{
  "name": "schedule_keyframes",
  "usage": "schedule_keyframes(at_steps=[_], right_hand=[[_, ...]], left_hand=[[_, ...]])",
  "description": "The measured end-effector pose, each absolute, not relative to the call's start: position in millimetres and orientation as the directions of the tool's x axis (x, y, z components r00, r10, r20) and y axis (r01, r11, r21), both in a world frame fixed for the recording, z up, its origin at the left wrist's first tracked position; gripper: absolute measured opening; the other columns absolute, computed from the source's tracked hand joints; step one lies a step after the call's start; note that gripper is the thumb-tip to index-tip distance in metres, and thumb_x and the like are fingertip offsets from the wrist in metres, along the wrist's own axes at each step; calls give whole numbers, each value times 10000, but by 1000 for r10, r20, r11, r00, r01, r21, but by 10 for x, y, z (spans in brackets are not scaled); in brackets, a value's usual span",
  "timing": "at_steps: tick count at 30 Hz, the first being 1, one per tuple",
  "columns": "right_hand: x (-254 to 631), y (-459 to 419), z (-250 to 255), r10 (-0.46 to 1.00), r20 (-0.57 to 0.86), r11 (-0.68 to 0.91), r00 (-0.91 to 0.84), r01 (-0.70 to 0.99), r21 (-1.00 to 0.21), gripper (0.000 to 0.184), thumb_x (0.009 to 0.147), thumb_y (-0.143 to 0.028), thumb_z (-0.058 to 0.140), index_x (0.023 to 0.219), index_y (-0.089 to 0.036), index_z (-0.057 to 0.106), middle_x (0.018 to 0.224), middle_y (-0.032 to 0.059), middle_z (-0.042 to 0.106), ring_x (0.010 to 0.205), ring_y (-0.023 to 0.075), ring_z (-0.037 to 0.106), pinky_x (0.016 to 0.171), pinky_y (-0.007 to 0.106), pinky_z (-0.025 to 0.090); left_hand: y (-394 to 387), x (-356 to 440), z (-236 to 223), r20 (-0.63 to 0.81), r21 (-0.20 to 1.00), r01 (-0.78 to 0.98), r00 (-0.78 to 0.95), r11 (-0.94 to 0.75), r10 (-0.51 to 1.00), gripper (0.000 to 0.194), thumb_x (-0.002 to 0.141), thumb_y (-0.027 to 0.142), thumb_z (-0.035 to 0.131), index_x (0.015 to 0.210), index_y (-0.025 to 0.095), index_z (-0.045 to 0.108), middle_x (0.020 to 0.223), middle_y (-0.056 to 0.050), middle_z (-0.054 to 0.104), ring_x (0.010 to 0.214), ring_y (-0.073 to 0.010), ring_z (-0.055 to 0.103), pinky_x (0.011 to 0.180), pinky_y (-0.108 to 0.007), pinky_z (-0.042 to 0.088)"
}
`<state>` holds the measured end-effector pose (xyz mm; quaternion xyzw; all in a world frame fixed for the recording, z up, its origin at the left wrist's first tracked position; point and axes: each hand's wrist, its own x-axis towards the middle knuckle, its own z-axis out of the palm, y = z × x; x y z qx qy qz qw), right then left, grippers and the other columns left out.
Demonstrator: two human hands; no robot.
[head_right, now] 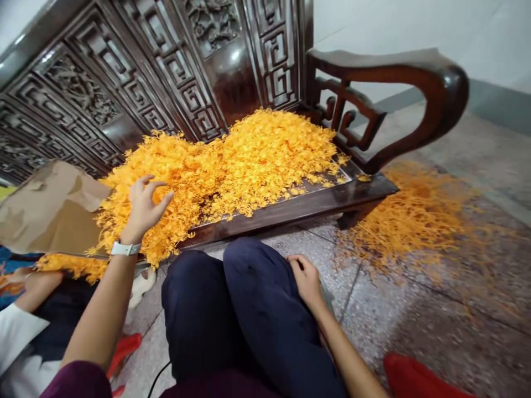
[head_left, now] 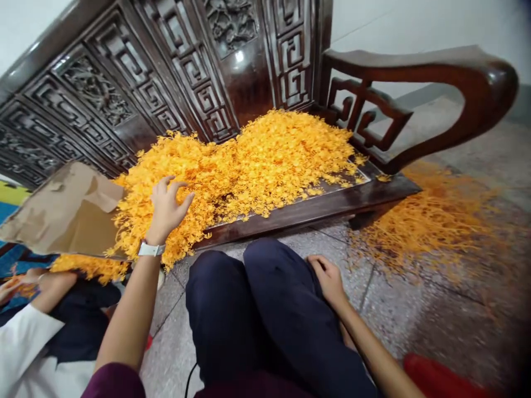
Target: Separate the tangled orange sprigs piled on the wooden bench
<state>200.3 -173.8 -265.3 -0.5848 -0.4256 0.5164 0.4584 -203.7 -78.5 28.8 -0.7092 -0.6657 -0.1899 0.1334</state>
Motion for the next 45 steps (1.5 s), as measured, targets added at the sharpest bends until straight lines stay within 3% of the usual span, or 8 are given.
schedule_keyframes(at_steps=[5, 10, 15, 17, 22, 33, 41, 45], right_hand=[[1543, -1671, -2002, 997, 68, 74, -42, 166, -983, 269, 962, -464, 593, 834, -253, 702, 846, 75, 699, 819, 271, 636, 783, 409, 474], [519, -1382, -1203, 869, 279, 272, -409, -75, -959, 183, 995, -410, 619, 988, -256, 715, 920, 56, 648, 760, 209, 594, 723, 359, 471], [-944, -652, -679, 847, 433, 405, -307, -154, -901, 403, 945, -395, 688, 1305, -222, 629, 1312, 138, 579, 877, 206, 611, 929, 421, 511], [-1387, -351, -604, 892, 407, 397, -196, -88, -913, 502, 886, -355, 754, 1330, -168, 614, 1340, 186, 557, 1129, 290, 584, 1071, 471, 449], [-1664, -96, -642, 912, 379, 354, -154, -166, -920, 100, 903, -282, 697, 868, -198, 655, 999, 81, 614, 1001, 253, 560, 1026, 435, 440], [-797, -282, -490, 992, 115, 113, 42, -682, -723, 408, 799, -377, 803, 665, -211, 455, 698, -52, 435, 681, 105, 412, 682, 230, 383], [-62, -471, -507, 973, -225, -135, -55, -924, -357, 358, 682, -217, 862, 807, -229, 526, 786, -66, 652, 721, 124, 678, 669, 257, 541], [153, -587, -437, 958, -264, -175, -112, -958, -227, 293, 736, -175, 838, 825, -232, 565, 770, -65, 680, 717, 116, 689, 645, 243, 560]], left_hand=[[-1018, -2331, 272, 488, 84, 990, -139, 113, 862, 800, 904, 655, 673, 1535, 199, 491, 1677, -252, 282, 1548, -477, 256, 1228, -683, 194], [-1184, -2674, -8, 324, 172, 975, -190, 139, 927, 1267, 761, 819, 724, 1698, 187, 149, 1757, -268, -4, 1629, -447, 45, 1263, -693, 91], [-1180, -2898, -416, 304, 146, 976, -197, 159, 932, 1255, 840, 774, 670, 1704, 120, 38, 1746, -290, 76, 1644, -379, 59, 1296, -620, 60], [-1158, -2918, -502, 317, 172, 972, -209, 160, 925, 1196, 884, 740, 638, 1702, 118, 25, 1748, -283, 81, 1647, -359, 65, 1298, -608, 61], [-1087, -2916, -489, 377, 239, 960, -232, 148, 897, 1169, 917, 685, 644, 1693, 142, -41, 1754, -273, 61, 1634, -353, 157, 1294, -562, 111], [-793, -2927, -435, 451, 242, 943, -316, 226, 835, 1231, 816, 595, 760, 1701, 117, 50, 1674, -300, 326, 1391, -467, 511, 1180, -618, 277], [-793, -2886, -199, 364, 246, 934, -336, 259, 868, 1237, 788, 661, 758, 1697, 100, 135, 1660, -315, 320, 1444, -543, 389, 1149, -682, 302], [-915, -2522, 16, 568, 300, 901, -433, 314, 700, 916, 830, 545, 758, 1584, 136, 437, 1645, -301, 274, 1497, -550, 275, 1166, -727, 241]])
